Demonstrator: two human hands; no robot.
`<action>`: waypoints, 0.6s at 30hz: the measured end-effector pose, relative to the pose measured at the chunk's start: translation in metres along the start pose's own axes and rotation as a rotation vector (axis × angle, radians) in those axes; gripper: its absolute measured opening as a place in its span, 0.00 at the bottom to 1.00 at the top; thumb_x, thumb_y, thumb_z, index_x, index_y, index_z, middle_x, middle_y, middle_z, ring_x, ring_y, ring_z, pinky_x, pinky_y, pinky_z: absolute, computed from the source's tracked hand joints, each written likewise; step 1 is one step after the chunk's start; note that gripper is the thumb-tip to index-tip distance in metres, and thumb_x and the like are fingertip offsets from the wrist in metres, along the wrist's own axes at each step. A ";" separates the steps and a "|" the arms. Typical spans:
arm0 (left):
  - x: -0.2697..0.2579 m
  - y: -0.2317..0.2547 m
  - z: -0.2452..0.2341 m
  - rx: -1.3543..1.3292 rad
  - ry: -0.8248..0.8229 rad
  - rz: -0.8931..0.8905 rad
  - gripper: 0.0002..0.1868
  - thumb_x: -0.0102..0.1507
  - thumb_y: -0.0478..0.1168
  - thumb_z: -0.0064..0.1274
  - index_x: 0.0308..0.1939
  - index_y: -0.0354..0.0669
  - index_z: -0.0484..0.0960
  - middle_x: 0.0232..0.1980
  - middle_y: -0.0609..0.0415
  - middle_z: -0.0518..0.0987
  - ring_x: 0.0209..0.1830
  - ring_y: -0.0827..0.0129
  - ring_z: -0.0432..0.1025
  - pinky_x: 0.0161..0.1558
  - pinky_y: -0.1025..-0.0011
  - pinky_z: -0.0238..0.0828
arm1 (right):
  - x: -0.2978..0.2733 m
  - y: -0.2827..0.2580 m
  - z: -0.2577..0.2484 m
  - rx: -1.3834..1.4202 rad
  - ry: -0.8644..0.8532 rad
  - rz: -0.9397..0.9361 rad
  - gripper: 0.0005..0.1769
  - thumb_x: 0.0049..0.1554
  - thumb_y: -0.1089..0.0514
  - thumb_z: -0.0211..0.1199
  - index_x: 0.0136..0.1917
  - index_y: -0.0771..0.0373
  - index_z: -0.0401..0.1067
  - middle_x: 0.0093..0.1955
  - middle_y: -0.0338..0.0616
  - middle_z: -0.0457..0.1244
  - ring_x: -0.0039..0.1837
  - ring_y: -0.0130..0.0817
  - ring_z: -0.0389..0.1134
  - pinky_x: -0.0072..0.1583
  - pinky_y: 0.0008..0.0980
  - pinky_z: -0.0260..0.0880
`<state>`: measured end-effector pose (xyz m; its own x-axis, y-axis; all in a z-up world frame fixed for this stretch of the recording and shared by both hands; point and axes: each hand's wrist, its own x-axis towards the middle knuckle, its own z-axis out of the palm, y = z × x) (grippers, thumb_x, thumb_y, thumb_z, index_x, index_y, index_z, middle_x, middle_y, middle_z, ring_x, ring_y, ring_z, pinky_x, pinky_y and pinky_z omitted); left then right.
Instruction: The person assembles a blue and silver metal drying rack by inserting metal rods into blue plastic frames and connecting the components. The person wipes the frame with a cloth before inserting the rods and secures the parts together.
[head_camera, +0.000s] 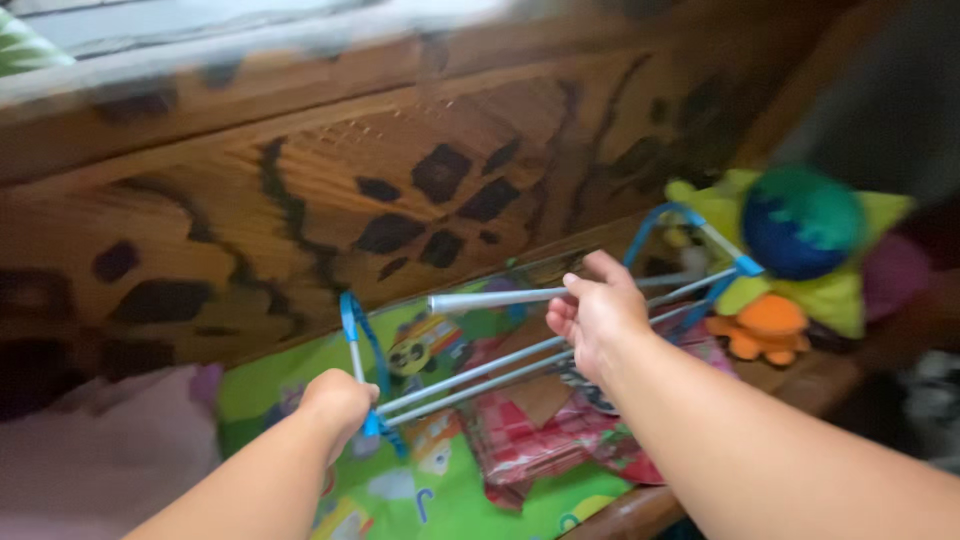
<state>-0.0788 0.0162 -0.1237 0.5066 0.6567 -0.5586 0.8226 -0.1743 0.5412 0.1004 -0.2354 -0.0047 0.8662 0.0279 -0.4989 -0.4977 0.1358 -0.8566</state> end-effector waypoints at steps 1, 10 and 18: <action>-0.002 0.007 -0.005 -0.053 -0.036 0.027 0.17 0.61 0.45 0.58 0.41 0.31 0.88 0.40 0.38 0.85 0.38 0.51 0.79 0.43 0.54 0.74 | -0.011 -0.004 -0.005 -0.002 0.009 -0.036 0.12 0.62 0.60 0.56 0.59 0.54 0.69 0.42 0.47 0.63 0.36 0.33 0.66 0.40 0.35 0.72; -0.030 0.121 -0.036 -0.638 -0.233 0.432 0.17 0.68 0.49 0.46 0.37 0.37 0.78 0.32 0.51 0.81 0.32 0.63 0.73 0.37 0.64 0.69 | -0.079 -0.042 -0.039 0.034 0.218 -0.381 0.05 0.60 0.59 0.61 0.50 0.61 0.71 0.44 0.39 0.66 0.40 0.33 0.72 0.42 0.32 0.72; -0.090 0.222 -0.058 -0.911 -0.363 0.269 0.17 0.71 0.52 0.44 0.39 0.42 0.70 0.32 0.48 0.73 0.28 0.59 0.68 0.35 0.57 0.68 | -0.080 -0.097 -0.063 -0.009 0.343 -0.459 0.12 0.60 0.66 0.56 0.54 0.53 0.75 0.35 0.42 0.60 0.33 0.32 0.60 0.35 0.35 0.61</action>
<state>0.0430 -0.0388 0.0835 0.8185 0.3894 -0.4225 0.2368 0.4414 0.8655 0.0769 -0.3133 0.1100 0.9305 -0.3555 -0.0881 -0.0753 0.0499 -0.9959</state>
